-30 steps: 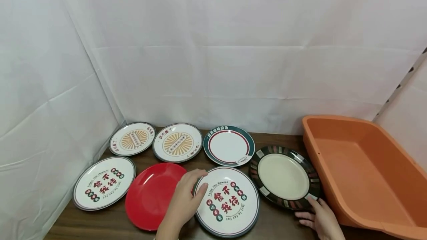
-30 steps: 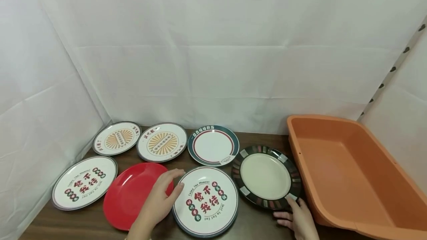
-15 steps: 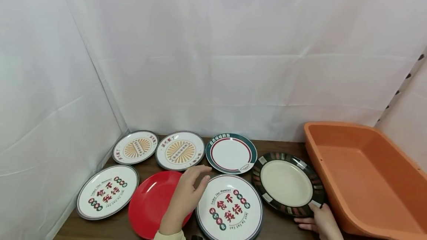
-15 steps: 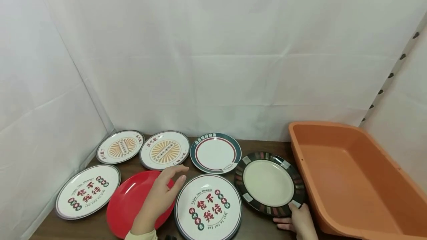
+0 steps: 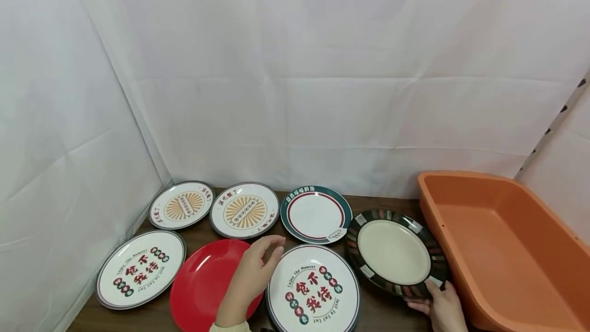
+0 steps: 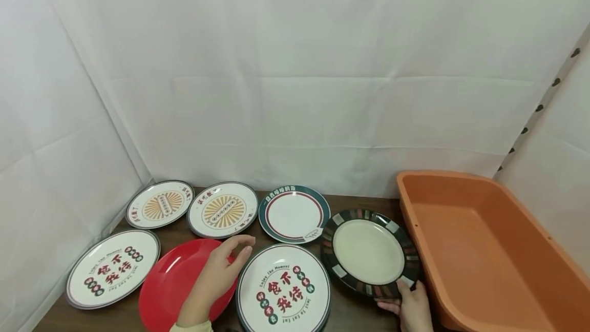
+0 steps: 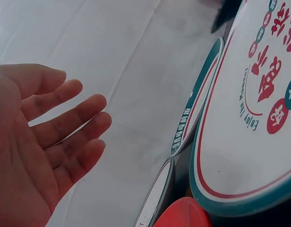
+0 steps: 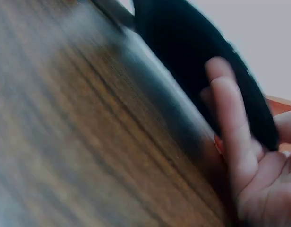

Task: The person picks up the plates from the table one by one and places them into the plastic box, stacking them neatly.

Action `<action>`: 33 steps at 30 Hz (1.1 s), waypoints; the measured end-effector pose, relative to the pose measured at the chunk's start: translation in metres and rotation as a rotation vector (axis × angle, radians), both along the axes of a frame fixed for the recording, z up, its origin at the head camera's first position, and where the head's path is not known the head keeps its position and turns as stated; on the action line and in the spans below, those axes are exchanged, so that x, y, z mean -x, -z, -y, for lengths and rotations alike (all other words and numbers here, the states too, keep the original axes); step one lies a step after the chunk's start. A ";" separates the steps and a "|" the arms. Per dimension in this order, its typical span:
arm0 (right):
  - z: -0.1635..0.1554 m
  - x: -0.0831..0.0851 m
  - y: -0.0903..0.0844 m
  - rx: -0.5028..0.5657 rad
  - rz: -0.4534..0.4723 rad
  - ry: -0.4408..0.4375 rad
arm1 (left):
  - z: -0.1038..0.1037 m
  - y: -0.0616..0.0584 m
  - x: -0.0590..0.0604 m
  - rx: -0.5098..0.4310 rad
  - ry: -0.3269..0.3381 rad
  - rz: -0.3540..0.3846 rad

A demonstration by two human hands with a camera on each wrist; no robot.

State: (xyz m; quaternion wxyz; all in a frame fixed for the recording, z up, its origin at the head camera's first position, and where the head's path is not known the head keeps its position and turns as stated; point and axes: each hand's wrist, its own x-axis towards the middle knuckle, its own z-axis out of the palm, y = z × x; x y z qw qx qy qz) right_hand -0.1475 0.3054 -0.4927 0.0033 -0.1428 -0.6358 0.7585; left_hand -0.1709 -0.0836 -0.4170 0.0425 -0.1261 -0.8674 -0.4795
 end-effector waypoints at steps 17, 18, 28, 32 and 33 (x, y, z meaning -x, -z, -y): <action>0.039 -0.006 -0.055 0.096 -0.324 0.074 | -0.003 -0.004 -0.002 -0.032 0.011 -0.037; 0.042 -0.007 -0.058 0.105 -0.335 0.078 | -0.004 -0.004 -0.002 -0.037 0.016 -0.039; 0.075 -0.007 -0.088 0.190 -0.443 0.011 | -0.018 -0.005 -0.003 -0.226 0.084 0.005; 0.086 -0.006 -0.096 0.192 -0.461 -0.039 | -0.018 -0.006 -0.004 -0.300 0.078 -0.006; 0.089 -0.007 -0.098 0.189 -0.452 -0.046 | -0.017 -0.006 -0.004 -0.318 0.070 -0.004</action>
